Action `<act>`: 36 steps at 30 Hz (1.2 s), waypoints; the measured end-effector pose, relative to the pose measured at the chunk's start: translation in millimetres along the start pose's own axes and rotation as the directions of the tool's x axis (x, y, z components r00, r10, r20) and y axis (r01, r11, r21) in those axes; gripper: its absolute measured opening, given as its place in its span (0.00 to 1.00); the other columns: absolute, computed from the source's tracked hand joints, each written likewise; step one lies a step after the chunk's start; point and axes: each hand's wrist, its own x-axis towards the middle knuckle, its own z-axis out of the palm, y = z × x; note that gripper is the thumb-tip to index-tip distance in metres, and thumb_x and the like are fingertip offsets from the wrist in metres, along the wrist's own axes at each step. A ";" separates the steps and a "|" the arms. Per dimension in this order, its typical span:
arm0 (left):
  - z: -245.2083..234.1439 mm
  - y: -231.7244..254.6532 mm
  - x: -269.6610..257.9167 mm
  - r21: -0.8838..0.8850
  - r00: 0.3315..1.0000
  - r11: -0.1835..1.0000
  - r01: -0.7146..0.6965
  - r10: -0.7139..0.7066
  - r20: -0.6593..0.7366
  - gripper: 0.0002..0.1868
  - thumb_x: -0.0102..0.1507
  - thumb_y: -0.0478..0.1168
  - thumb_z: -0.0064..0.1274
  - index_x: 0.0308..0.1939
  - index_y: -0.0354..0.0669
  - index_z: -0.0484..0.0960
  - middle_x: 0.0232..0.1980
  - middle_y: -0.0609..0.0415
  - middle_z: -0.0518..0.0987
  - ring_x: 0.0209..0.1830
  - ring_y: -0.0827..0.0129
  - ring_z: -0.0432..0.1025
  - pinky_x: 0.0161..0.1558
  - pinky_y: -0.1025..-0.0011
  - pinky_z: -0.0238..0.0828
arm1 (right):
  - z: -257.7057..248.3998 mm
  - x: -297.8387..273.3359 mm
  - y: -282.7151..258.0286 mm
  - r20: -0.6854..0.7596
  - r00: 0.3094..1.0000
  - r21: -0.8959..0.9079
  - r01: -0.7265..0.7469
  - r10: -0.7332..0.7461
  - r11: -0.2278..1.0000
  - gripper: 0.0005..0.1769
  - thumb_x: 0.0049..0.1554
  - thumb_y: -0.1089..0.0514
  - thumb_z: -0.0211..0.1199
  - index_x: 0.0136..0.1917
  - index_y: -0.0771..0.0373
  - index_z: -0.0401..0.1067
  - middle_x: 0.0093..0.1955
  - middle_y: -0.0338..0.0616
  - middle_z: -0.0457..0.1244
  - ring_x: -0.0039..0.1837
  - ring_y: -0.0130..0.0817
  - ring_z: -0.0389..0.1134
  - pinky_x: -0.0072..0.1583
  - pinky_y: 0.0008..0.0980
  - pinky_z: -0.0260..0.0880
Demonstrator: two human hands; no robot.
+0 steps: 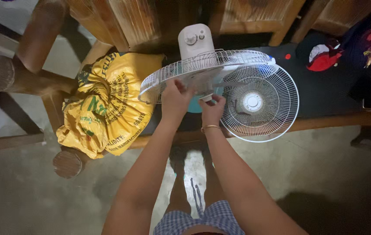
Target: The person assembles a table fan by attaching the front and rear wire cages to the fan head. They align the cages with the fan blades and secure them in place by hand.
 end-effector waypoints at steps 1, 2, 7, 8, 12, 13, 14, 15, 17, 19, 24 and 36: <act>2.8 -0.6 3.2 -0.016 1.000 1.000 -0.010 0.010 -0.003 0.18 0.61 0.41 0.61 0.50 0.36 0.74 0.38 0.45 0.82 0.40 0.50 0.79 0.43 0.58 0.75 | 0.2 1.1 -3.3 0.013 0.999 0.028 0.030 -0.031 0.999 0.33 0.46 0.69 0.75 0.59 0.66 0.59 0.57 0.47 0.62 0.58 0.37 0.71 0.57 0.31 0.75; 5.0 -1.0 4.2 -0.031 1.000 0.999 -0.021 0.021 -0.005 0.17 0.62 0.41 0.60 0.51 0.37 0.75 0.38 0.47 0.83 0.40 0.51 0.79 0.43 0.58 0.75 | -0.9 -1.2 -6.1 0.007 1.000 -0.003 0.026 -0.026 1.000 0.33 0.46 0.69 0.75 0.59 0.66 0.59 0.56 0.47 0.63 0.57 0.37 0.71 0.55 0.31 0.75; 4.6 -5.4 5.3 0.124 0.935 0.929 -0.348 0.354 -0.030 0.06 0.64 0.34 0.54 0.45 0.42 0.80 0.44 0.45 0.82 0.44 0.46 0.77 0.44 0.56 0.74 | 3.7 -6.2 -11.4 -0.068 0.907 0.268 -0.385 0.416 0.883 0.21 0.57 0.57 0.57 0.61 0.53 0.54 0.45 0.49 0.63 0.41 0.40 0.67 0.42 0.40 0.71; 4.4 -5.9 5.5 0.135 0.942 0.934 -0.330 0.334 -0.009 0.06 0.64 0.34 0.54 0.44 0.42 0.80 0.42 0.44 0.81 0.43 0.46 0.76 0.44 0.55 0.73 | 0.6 -7.5 -10.5 0.009 0.899 0.309 -0.419 0.438 0.854 0.18 0.59 0.52 0.54 0.60 0.55 0.56 0.45 0.49 0.64 0.41 0.39 0.68 0.43 0.40 0.72; 0.3 -9.2 1.5 0.116 0.960 0.954 -0.278 0.279 0.003 0.05 0.64 0.35 0.54 0.44 0.42 0.80 0.42 0.43 0.81 0.42 0.46 0.77 0.42 0.55 0.73 | -9.3 -4.7 1.7 0.243 0.821 0.474 -0.566 0.518 0.675 0.23 0.66 0.39 0.48 0.55 0.63 0.62 0.46 0.51 0.66 0.45 0.41 0.71 0.48 0.42 0.75; -1.7 -11.1 0.4 0.107 0.962 0.956 -0.272 0.273 0.006 0.05 0.65 0.35 0.54 0.44 0.42 0.80 0.42 0.43 0.81 0.42 0.46 0.77 0.42 0.55 0.74 | -10.8 -1.4 5.7 0.279 0.795 0.518 -0.597 0.538 0.613 0.25 0.68 0.39 0.48 0.54 0.65 0.62 0.47 0.52 0.66 0.46 0.42 0.72 0.50 0.43 0.76; -2.9 -12.7 -0.5 0.098 0.964 0.959 -0.266 0.266 0.010 0.06 0.65 0.35 0.54 0.45 0.41 0.80 0.41 0.43 0.81 0.42 0.46 0.77 0.43 0.56 0.74 | -10.9 1.1 8.7 0.266 0.768 0.486 -0.629 0.583 0.607 0.27 0.68 0.37 0.47 0.51 0.64 0.62 0.44 0.51 0.65 0.43 0.42 0.70 0.47 0.42 0.74; -1.8 -13.3 0.7 0.110 0.960 0.954 -0.278 0.280 -0.005 0.06 0.64 0.35 0.54 0.45 0.41 0.80 0.42 0.43 0.81 0.42 0.46 0.77 0.42 0.55 0.74 | -9.9 5.7 9.2 0.252 0.741 0.454 -0.659 0.623 0.600 0.28 0.68 0.35 0.46 0.48 0.64 0.62 0.41 0.50 0.64 0.41 0.41 0.68 0.44 0.41 0.72; 0.6 -15.1 2.4 0.137 0.950 0.943 -0.302 0.309 -0.032 0.06 0.64 0.36 0.55 0.45 0.41 0.80 0.43 0.42 0.81 0.42 0.45 0.76 0.42 0.55 0.74 | -9.5 6.6 6.5 0.262 0.675 0.394 -0.727 0.690 0.562 0.30 0.67 0.34 0.45 0.44 0.63 0.62 0.37 0.47 0.62 0.38 0.40 0.65 0.42 0.41 0.69; 0.6 -17.7 1.8 0.125 0.959 0.952 -0.278 0.283 -0.017 0.06 0.65 0.36 0.54 0.45 0.42 0.80 0.42 0.43 0.81 0.42 0.45 0.77 0.42 0.55 0.74 | -11.6 2.9 1.3 0.309 0.594 0.332 -0.799 0.743 0.501 0.28 0.65 0.35 0.45 0.43 0.61 0.65 0.36 0.46 0.63 0.37 0.37 0.63 0.42 0.40 0.69; 0.8 -23.1 2.4 0.156 0.952 0.941 -0.301 0.306 -0.004 0.06 0.65 0.35 0.55 0.45 0.41 0.80 0.42 0.42 0.81 0.42 0.43 0.76 0.43 0.53 0.73 | -21.5 13.2 15.9 0.510 0.519 0.459 -0.839 0.686 0.293 0.34 0.67 0.32 0.46 0.50 0.67 0.70 0.40 0.46 0.67 0.44 0.38 0.68 0.49 0.37 0.72; -2.0 -15.1 0.2 0.116 0.952 0.946 -0.304 0.307 -0.009 0.06 0.64 0.35 0.54 0.45 0.40 0.79 0.41 0.41 0.81 0.41 0.43 0.76 0.42 0.53 0.73 | -30.2 29.0 39.0 0.405 0.657 0.637 -0.702 0.636 0.319 0.19 0.62 0.46 0.60 0.56 0.62 0.73 0.50 0.45 0.68 0.50 0.38 0.71 0.54 0.37 0.77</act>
